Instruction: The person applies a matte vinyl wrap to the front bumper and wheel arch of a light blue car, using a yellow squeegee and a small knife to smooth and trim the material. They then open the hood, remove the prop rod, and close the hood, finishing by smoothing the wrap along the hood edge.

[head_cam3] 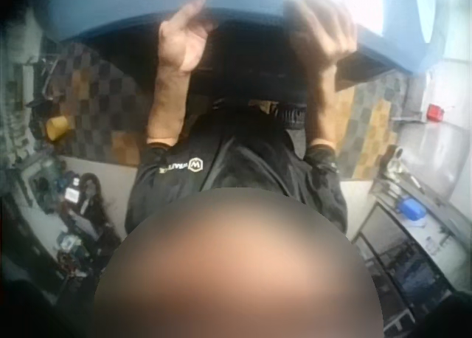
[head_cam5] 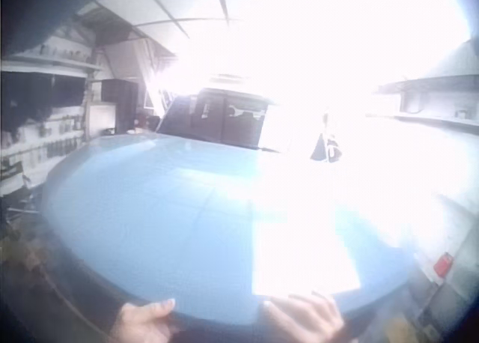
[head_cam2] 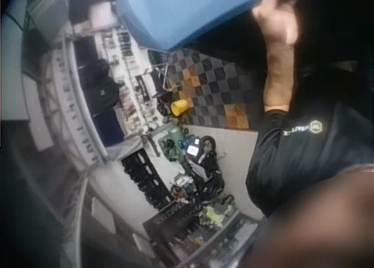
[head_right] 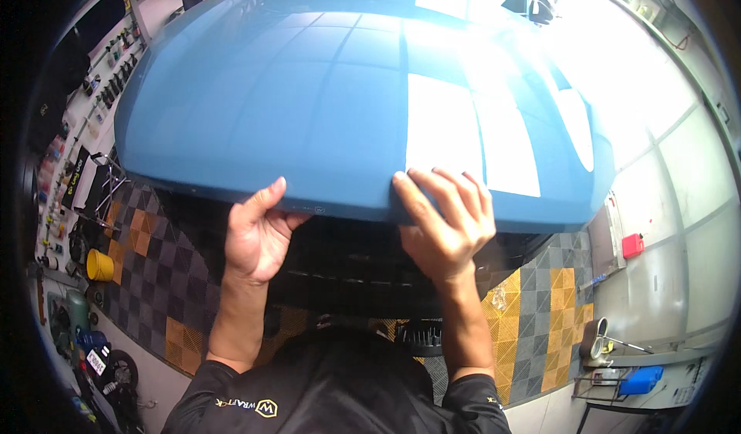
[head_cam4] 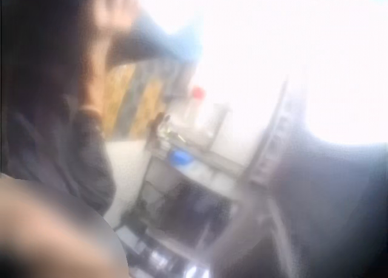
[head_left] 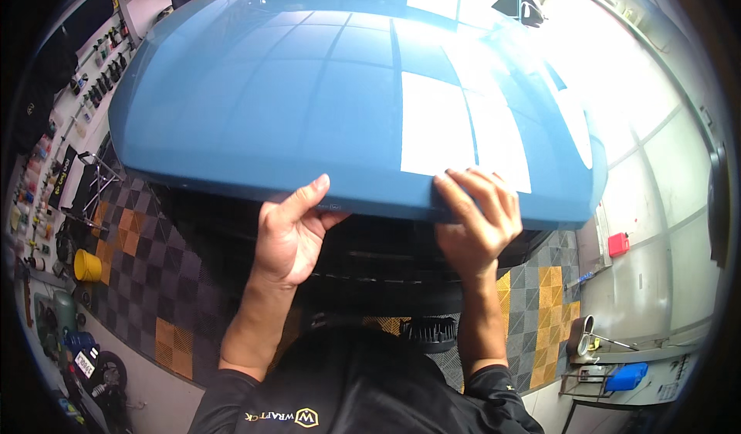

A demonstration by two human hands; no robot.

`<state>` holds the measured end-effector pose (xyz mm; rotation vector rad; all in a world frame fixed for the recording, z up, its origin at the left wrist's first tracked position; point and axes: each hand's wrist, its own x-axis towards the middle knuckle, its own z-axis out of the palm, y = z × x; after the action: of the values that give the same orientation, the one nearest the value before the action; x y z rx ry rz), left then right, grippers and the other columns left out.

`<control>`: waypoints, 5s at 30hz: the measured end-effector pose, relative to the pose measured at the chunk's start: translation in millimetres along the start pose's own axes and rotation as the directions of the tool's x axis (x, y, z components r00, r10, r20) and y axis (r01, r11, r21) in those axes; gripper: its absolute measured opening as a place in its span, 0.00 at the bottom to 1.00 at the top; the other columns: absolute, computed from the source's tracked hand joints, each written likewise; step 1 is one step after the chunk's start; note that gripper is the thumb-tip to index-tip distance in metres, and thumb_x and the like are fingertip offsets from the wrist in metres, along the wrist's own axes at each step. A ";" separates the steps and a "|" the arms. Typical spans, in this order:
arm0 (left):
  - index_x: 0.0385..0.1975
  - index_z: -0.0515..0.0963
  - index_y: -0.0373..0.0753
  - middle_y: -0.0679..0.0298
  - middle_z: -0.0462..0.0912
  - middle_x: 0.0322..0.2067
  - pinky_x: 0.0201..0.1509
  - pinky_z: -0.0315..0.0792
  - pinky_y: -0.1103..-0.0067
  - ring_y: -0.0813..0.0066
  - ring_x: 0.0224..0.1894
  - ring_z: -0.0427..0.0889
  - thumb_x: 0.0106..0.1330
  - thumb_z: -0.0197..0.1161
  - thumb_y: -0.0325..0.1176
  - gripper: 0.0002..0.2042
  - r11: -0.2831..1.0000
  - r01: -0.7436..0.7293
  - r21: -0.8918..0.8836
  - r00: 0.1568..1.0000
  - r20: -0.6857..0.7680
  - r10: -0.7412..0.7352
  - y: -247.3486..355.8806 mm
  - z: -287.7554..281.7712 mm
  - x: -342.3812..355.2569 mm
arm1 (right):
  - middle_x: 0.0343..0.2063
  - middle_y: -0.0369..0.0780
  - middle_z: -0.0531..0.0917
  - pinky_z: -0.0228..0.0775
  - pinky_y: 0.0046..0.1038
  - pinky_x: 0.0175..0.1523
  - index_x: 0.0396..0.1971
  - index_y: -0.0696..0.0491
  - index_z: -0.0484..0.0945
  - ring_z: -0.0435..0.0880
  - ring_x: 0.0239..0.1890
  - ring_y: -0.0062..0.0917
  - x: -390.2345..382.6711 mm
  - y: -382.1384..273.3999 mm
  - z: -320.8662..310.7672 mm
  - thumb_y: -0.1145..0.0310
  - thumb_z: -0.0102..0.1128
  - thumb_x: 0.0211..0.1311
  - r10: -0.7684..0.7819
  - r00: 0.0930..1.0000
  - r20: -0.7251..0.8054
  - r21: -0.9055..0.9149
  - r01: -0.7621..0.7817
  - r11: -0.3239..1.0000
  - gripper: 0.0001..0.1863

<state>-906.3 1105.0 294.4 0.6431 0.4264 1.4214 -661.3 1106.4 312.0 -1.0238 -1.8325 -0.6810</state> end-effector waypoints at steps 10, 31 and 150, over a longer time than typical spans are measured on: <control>0.42 0.81 0.33 0.57 0.86 0.40 0.47 0.84 0.67 0.65 0.43 0.87 0.69 0.63 0.30 0.08 0.964 0.162 -0.210 0.972 -0.136 -0.193 -54.4 -53.8 -5.8 | 0.41 0.33 0.83 0.65 0.51 0.65 0.38 0.44 0.86 0.81 0.48 0.32 -72.8 -4.4 32.7 0.77 0.62 0.32 0.072 0.986 0.149 0.036 -0.079 0.996 0.25; 0.39 0.74 0.19 0.48 0.81 0.38 0.46 0.86 0.70 0.53 0.43 0.88 0.75 0.59 0.33 0.17 0.958 0.241 0.155 0.952 -0.231 -0.202 -74.2 -80.4 -29.1 | 0.48 0.39 0.79 0.58 0.57 0.68 0.45 0.47 0.82 0.77 0.56 0.36 -94.9 13.1 38.8 0.76 0.66 0.32 -0.093 0.906 0.413 0.135 0.040 0.990 0.29; 0.48 0.81 0.32 0.71 0.87 0.41 0.33 0.75 0.96 0.88 0.36 0.83 0.70 0.66 0.34 0.13 0.785 -0.119 0.607 -0.555 -0.696 0.454 -647.6 393.3 83.3 | 0.33 0.40 0.86 0.75 0.18 0.29 0.44 0.60 0.82 0.84 0.27 0.19 204.9 1119.6 440.5 0.73 0.57 0.68 -0.698 0.479 0.531 0.631 -0.774 -0.051 0.10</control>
<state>-151.5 1109.4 188.3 -0.8616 2.0760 2.3819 59.1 2091.2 340.3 -0.1056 -2.1806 1.8381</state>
